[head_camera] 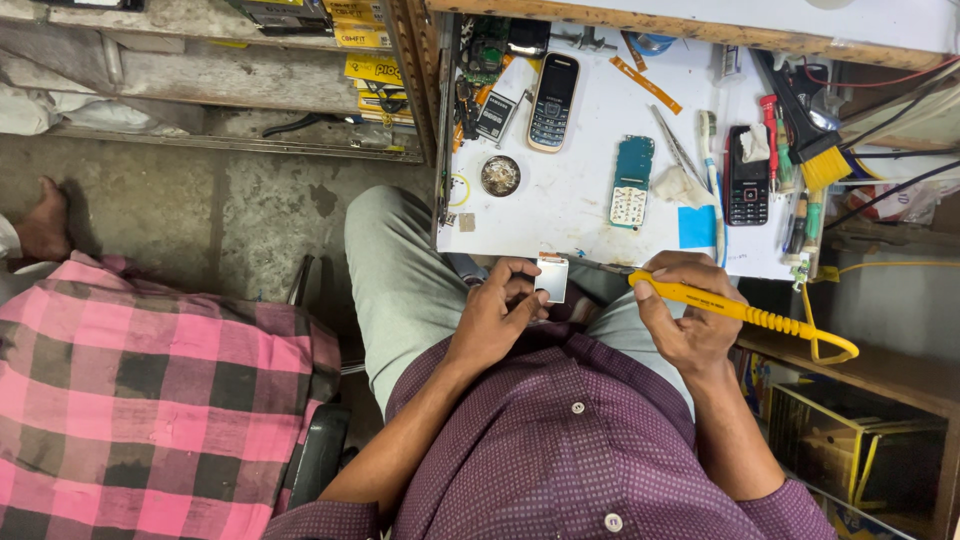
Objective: The person sits at a cluttered repair bench and solders components on the keypad of a disassembled mobile phone using a soldering iron. They then hold a small phone display part, work on it with the soldering iron, and finally set the phone parts back on the bench.
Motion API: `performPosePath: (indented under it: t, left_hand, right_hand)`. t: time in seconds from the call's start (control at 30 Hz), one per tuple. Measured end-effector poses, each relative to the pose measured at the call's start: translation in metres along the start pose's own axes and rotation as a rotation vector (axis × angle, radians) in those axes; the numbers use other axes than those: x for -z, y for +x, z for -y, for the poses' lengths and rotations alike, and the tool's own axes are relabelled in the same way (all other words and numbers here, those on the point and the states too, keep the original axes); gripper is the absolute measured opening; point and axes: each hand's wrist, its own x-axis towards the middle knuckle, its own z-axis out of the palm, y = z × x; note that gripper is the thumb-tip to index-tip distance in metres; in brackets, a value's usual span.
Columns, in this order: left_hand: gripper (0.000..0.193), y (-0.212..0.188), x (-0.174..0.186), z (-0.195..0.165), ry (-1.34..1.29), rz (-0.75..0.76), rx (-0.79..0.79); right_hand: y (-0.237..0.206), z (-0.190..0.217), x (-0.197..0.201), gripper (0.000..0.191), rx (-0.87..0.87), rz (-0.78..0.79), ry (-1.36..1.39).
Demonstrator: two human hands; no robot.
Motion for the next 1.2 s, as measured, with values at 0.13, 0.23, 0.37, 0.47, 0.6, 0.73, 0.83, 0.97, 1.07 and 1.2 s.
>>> performPosePath:
  t: [0.13,0.23,0.37,0.47,0.6,0.73,0.83,0.97,1.07,1.2]
  left_hand:
    - [0.029,0.0,0.0004,0.0005,-0.003,-0.004,0.001]
    - [0.029,-0.0002,0.0001,0.0009,-0.003,-0.005,-0.01]
    - [0.029,0.0006,-0.0003,0.0015,-0.006,0.002,0.01]
    - [0.029,0.0005,0.0004,0.0019,0.001,0.006,0.0]
    - [0.029,0.0002,0.0003,0.002,-0.002,0.003,-0.01]
    - [0.029,0.0007,0.0006,0.0018,0.003,0.001,-0.014]
    - [0.029,0.001,0.0001,0.0014,0.005,-0.002,-0.012]
    - [0.029,0.0009,0.0001,0.0007,0.011,-0.001,-0.009]
    - [0.029,0.0002,0.0006,0.0006,-0.003,-0.003,-0.006]
    - [0.029,0.0004,0.0004,0.0008,0.001,-0.003,-0.004]
  right_hand:
    - [0.0003,-0.0001,-0.0003,0.025,-0.001,0.0,0.008]
    - [0.0004,0.0,-0.0003,0.025,-0.001,0.002,0.02]
    - [0.001,-0.0004,-0.0009,0.025,0.007,0.004,0.009]
    - [0.0019,-0.0003,-0.0013,0.025,0.008,0.008,0.017]
    - [0.0029,0.0008,-0.0008,0.025,0.005,0.018,0.015]
    - [0.0038,0.0016,-0.0015,0.025,0.012,0.016,0.0]
    - [0.0043,0.0014,-0.0018,0.025,0.005,0.016,0.013]
    - [0.0042,0.0013,-0.0017,0.025,0.004,0.013,0.011]
    - [0.0032,0.0019,-0.0019,0.025,0.006,0.011,0.014]
    - [0.0029,0.0015,-0.0021,0.025,0.009,0.012,0.016]
